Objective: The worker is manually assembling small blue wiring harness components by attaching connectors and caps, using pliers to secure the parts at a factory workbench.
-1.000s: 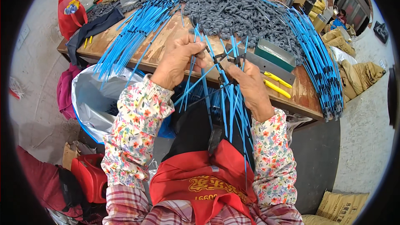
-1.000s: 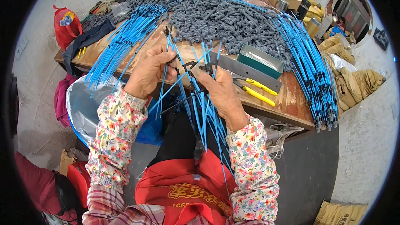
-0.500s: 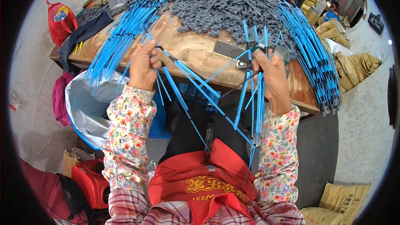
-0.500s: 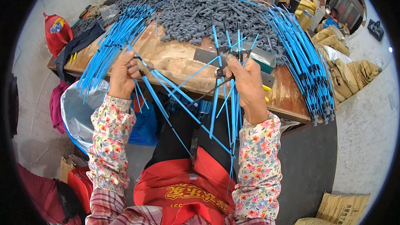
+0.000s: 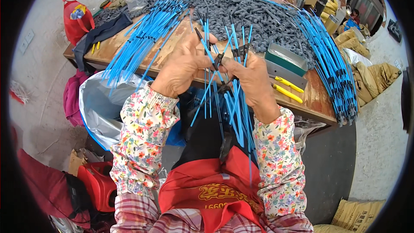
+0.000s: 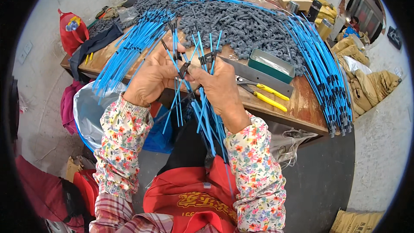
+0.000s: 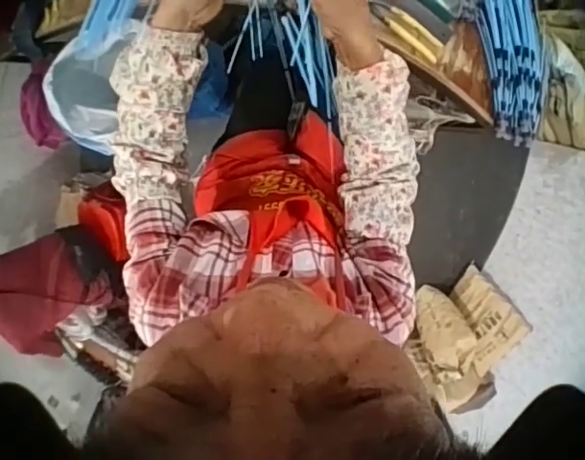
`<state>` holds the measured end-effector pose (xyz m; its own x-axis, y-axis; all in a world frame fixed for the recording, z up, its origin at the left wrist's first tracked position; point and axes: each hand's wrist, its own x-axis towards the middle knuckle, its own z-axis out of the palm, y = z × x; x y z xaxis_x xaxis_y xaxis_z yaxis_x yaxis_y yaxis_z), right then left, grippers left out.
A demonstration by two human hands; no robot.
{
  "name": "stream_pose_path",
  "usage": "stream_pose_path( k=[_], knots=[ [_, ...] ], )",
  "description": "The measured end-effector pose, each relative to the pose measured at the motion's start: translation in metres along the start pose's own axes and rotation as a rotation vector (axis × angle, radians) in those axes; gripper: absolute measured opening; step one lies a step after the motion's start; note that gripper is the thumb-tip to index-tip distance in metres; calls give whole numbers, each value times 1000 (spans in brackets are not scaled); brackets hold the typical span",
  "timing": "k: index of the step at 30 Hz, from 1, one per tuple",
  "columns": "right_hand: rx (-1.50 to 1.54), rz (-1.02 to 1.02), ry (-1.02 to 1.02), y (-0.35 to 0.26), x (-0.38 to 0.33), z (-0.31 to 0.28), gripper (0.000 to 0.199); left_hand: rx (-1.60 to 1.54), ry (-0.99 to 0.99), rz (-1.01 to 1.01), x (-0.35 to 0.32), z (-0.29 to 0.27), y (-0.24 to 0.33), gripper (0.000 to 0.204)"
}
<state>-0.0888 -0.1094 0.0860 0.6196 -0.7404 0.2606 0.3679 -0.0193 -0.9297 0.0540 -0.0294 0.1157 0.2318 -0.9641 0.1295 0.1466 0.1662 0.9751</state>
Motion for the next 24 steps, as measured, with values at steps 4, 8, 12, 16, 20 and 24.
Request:
stream_pose_path(
  k=[4, 8, 12, 16, 20, 24],
  knots=[
    [-158, -113, 19, 1, 10, 5, 16, -102, -61, 6, -9, -7, -5, 35],
    [-305, -98, 101, -11, -1, 27, 24, -245, -87, -37, -11, -10, -13, 32],
    [-589, -242, 227, 14, 6, 36, 30, -294, 143, -11, -13, 2, -28, 29],
    [-694, -288, 234, 32, 14, 39, 29, -322, 421, 97, -9, -1, -48, 24],
    [-346, 23, 37, 18, 6, 29, 21, -471, 544, 45, -4, -15, -53, 20],
    [-282, 165, -147, -6, -1, 31, 17, -664, 569, 70, 3, -21, -51, 13]
  ],
)
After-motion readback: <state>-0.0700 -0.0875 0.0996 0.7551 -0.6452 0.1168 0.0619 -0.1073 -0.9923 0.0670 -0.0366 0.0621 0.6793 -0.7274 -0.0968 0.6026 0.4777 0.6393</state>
